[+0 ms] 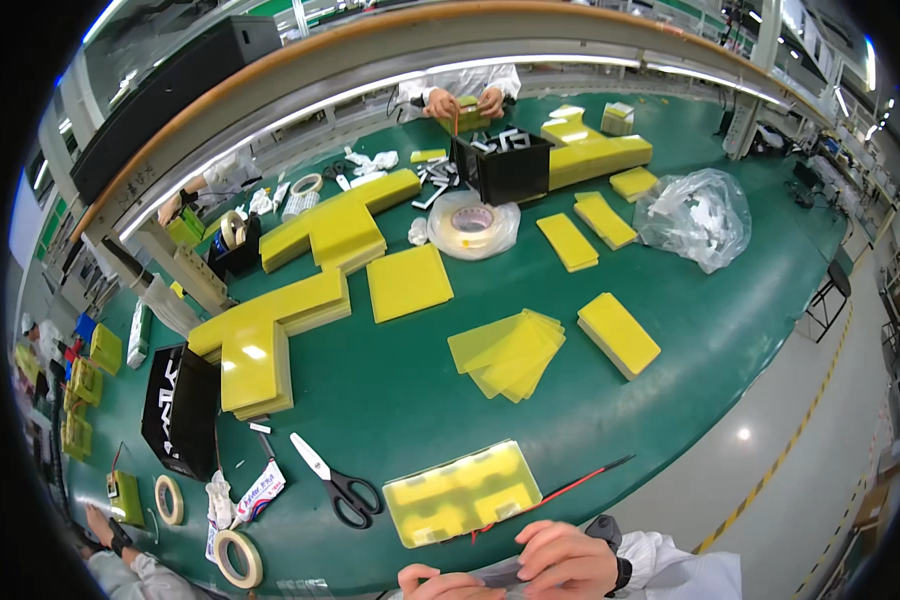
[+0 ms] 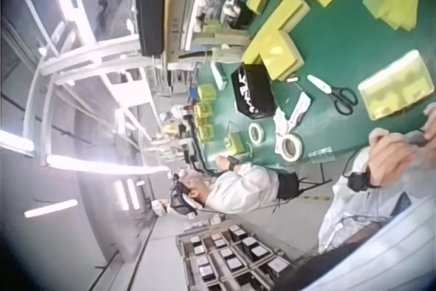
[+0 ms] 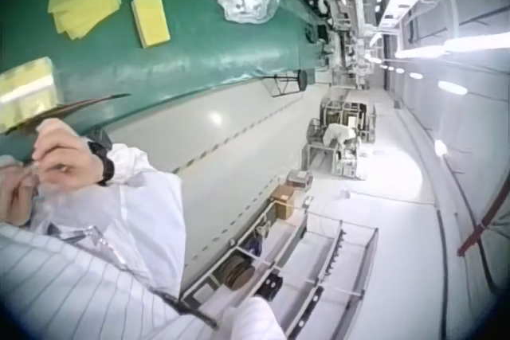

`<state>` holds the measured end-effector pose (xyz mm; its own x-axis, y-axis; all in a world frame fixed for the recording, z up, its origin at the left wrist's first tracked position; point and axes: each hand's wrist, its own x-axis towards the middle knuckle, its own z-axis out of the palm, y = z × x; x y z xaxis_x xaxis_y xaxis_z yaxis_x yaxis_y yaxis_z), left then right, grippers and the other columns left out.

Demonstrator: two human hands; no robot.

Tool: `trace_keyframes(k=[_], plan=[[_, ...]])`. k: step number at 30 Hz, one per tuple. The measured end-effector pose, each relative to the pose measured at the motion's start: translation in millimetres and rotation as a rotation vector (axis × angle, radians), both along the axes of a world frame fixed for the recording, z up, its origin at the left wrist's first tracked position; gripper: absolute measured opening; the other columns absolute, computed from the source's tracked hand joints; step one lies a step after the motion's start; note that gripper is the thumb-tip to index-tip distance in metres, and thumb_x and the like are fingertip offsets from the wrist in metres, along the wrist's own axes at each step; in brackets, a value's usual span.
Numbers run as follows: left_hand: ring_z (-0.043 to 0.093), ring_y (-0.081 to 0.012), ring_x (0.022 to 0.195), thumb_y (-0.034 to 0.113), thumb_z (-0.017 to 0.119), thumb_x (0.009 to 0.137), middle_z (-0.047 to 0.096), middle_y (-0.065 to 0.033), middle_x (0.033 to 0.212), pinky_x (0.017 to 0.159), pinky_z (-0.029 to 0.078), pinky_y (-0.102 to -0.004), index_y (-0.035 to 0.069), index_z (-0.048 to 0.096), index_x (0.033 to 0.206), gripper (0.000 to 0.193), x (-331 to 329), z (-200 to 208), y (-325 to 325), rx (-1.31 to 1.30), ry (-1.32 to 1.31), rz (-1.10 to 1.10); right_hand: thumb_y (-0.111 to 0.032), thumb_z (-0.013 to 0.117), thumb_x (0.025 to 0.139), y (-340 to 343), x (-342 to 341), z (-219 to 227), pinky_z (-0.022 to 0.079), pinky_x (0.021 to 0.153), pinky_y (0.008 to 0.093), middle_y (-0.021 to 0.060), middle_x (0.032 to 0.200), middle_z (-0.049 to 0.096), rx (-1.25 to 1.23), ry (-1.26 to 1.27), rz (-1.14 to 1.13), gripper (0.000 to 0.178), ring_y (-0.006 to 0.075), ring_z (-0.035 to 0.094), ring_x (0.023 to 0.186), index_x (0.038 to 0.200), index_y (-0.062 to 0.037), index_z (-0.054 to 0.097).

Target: Wrapping battery cell clusters with yellow insulation sheets and applying adhesive from a tube to the top circuit board.

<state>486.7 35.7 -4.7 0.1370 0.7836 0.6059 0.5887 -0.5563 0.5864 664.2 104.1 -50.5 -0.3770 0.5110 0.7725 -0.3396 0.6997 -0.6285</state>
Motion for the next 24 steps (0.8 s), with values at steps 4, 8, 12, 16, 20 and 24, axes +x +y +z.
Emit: trace_keyframes(k=[4, 8, 12, 16, 20, 24], plan=[[0.063, -0.0228, 0.070, 0.012, 0.075, 0.072, 0.070, -0.0073, 0.085, 0.081, 0.038, -0.0384, 0.005, 0.070, 0.088, 0.018, -6.2, -0.6, 22.7, -0.075, 0.002, -0.173, -0.026, 0.085, 0.066, 1.9, 25.9, -24.3, 0.041, 0.088, 0.0458, 0.0000, 0.093, 0.054, 0.052, -0.069, -0.338, 0.026, 0.0196, 0.053, 0.095, 0.084, -0.0144, 0.069], [0.056, -0.0227, 0.079, 0.038, 0.049, 0.092, 0.063, -0.0108, 0.091, 0.093, 0.039, -0.0381, -0.015, 0.037, 0.131, 0.066, -38.2, -33.5, -0.8, 0.206, -0.303, 0.615, -0.035, 0.070, 0.082, 9.0, 47.0, -37.7, 0.038, 0.092, 0.0545, 0.0184, 0.120, 0.056, -0.131, 0.311, -0.510, 0.029, 0.0385, 0.052, 0.109, 0.096, -0.0121, 0.059], [0.057, -0.0384, 0.114, 0.018, 0.078, 0.070, 0.064, -0.0188, 0.113, 0.102, 0.033, -0.0465, 0.000, 0.064, 0.109, 0.045, -55.1, -55.4, 16.8, -0.039, 0.146, 0.200, -0.024, 0.076, 0.076, 31.6, 29.8, -23.1, 0.041, 0.089, 0.0521, 0.0192, 0.115, 0.059, -0.065, -0.088, -0.375, 0.037, 0.0433, 0.053, 0.111, 0.104, -0.0138, 0.055], [0.058, -0.0352, 0.113, 0.015, 0.076, 0.073, 0.066, -0.0160, 0.110, 0.101, 0.035, -0.0464, 0.001, 0.064, 0.106, 0.037, -43.8, -61.2, 26.8, -0.042, 0.162, 0.252, -0.013, 0.079, 0.072, 45.1, 6.0, -25.6, 0.039, 0.091, 0.0499, 0.0119, 0.108, 0.064, 0.056, -0.173, -0.359, 0.045, 0.0338, 0.060, 0.104, 0.111, -0.0120, 0.055], [0.060, -0.0321, 0.111, 0.005, 0.076, 0.068, 0.068, -0.0143, 0.107, 0.098, 0.037, -0.0444, 0.001, 0.065, 0.103, 0.037, -46.2, -66.2, 31.8, 0.033, 0.122, 0.217, -0.007, 0.078, 0.071, 44.1, 3.9, -24.1, 0.037, 0.093, 0.0478, 0.0063, 0.100, 0.067, 0.143, -0.294, -0.443, 0.049, 0.0236, 0.065, 0.091, 0.114, -0.0114, 0.053], [0.061, -0.0308, 0.109, 0.000, 0.076, 0.063, 0.068, -0.0137, 0.106, 0.094, 0.039, -0.0427, 0.002, 0.065, 0.102, 0.040, -49.6, -63.0, 29.0, 0.031, 0.172, 0.192, -0.008, 0.080, 0.069, 44.7, 8.1, -24.5, 0.035, 0.096, 0.0483, 0.0052, 0.101, 0.068, 0.108, -0.316, -0.398, 0.057, 0.0213, 0.065, 0.088, 0.119, -0.0119, 0.051]])
